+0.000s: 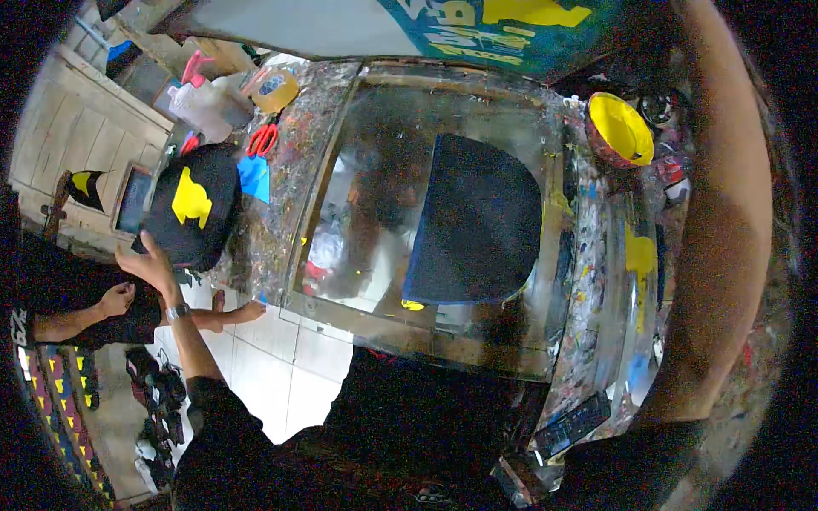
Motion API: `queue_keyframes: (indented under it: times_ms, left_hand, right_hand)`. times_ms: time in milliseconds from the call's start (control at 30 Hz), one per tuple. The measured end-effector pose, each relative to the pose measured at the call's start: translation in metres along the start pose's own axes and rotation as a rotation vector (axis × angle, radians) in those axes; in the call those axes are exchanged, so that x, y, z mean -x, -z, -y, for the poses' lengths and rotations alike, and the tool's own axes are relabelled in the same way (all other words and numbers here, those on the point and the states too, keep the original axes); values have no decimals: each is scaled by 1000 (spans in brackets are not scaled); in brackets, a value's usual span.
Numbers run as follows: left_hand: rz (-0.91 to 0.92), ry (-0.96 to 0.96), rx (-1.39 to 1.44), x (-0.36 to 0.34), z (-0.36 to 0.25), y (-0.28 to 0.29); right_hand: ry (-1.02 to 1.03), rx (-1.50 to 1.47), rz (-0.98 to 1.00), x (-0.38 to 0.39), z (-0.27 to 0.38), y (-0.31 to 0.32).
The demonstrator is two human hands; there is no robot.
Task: The person applies yellow ink to a screen and uses a squeegee to print a logo onto hats, placing each finished hat aside.
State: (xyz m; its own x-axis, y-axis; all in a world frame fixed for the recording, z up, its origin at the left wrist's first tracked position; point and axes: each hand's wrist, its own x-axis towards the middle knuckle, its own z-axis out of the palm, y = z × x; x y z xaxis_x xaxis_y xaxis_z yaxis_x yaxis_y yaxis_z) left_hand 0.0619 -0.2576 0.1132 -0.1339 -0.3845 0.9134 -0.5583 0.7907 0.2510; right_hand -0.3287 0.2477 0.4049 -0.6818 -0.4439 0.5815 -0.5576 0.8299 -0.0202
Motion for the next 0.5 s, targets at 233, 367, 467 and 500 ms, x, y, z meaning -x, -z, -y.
queue_keyframes:
  times_ms: [233, 367, 467, 500]
  left_hand:
    - [1251, -907, 643, 150, -303, 40]
    - [1307, -900, 701, 188, -301, 35]
    - [1311, -914, 709, 189, -298, 34]
    - [1319, -899, 731, 188, -299, 35]
  right_hand:
    - [-20, -2, -18, 3, 0, 12]
    - [-75, 1, 2, 18, 21, 16]
    - [-98, 19, 15, 12, 15, 18]
    - [-94, -16, 27, 13, 13, 21]
